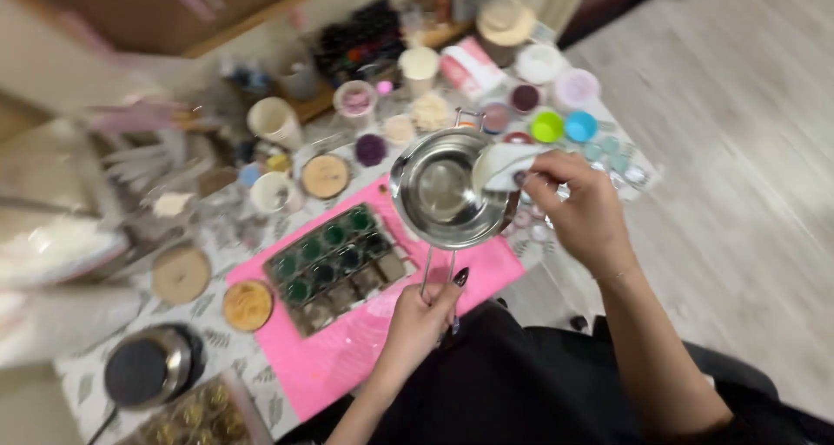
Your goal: The recorder is preparing wicks and cleaning tools for candle making.
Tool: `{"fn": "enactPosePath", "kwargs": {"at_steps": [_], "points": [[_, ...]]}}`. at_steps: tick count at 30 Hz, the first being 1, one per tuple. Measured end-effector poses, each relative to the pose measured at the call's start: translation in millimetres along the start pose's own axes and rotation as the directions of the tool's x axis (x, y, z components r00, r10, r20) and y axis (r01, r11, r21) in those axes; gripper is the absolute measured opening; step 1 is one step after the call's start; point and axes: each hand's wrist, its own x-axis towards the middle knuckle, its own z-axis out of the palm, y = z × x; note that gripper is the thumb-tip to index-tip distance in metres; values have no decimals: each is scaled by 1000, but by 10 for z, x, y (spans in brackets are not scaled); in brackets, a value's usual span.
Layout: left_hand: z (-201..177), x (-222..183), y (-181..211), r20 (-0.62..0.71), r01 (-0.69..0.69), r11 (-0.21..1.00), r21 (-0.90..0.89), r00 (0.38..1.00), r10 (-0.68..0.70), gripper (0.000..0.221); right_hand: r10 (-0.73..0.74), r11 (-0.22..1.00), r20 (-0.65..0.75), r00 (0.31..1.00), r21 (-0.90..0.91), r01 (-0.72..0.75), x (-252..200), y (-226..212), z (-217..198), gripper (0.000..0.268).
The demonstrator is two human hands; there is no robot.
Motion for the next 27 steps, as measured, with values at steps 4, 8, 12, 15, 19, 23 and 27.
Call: {"fn": "enactPosePath", "kwargs": {"at_steps": [4,8,12,15,19,23,27], "points": [[493,247,431,141,70,996,-52,988,-62,50,225,930,-116,967,321,-178,-13,584,-599,17],[940,584,479,211,124,991,-45,971,-112,51,336,681,-130,933,717,-146,-7,1122,-1209,24],[1299,1131,380,152,113,993,-27,982,-108,49,390,531,-130,912,840,-107,223,1871,-1807,29],[1555,1475,502,23,135,989,-54,991,-134,50,449,531,-107,887,830,-169,482,2693,-2172,29],[1770,2009,570,-136,169,985,-40,976,-173,50,473,522,-111,874,834,-177,906,4142,-2292,22],[2060,2420,726,-294,215,974,-67,929,-225,53,561,594,-8,828,700,-396,1193,5609,-1953,20],[2073,2591,431,-403,178,983,-41,898,-179,55,727,568,119,676,448,-690,1408,6557,-1409,24]]}}
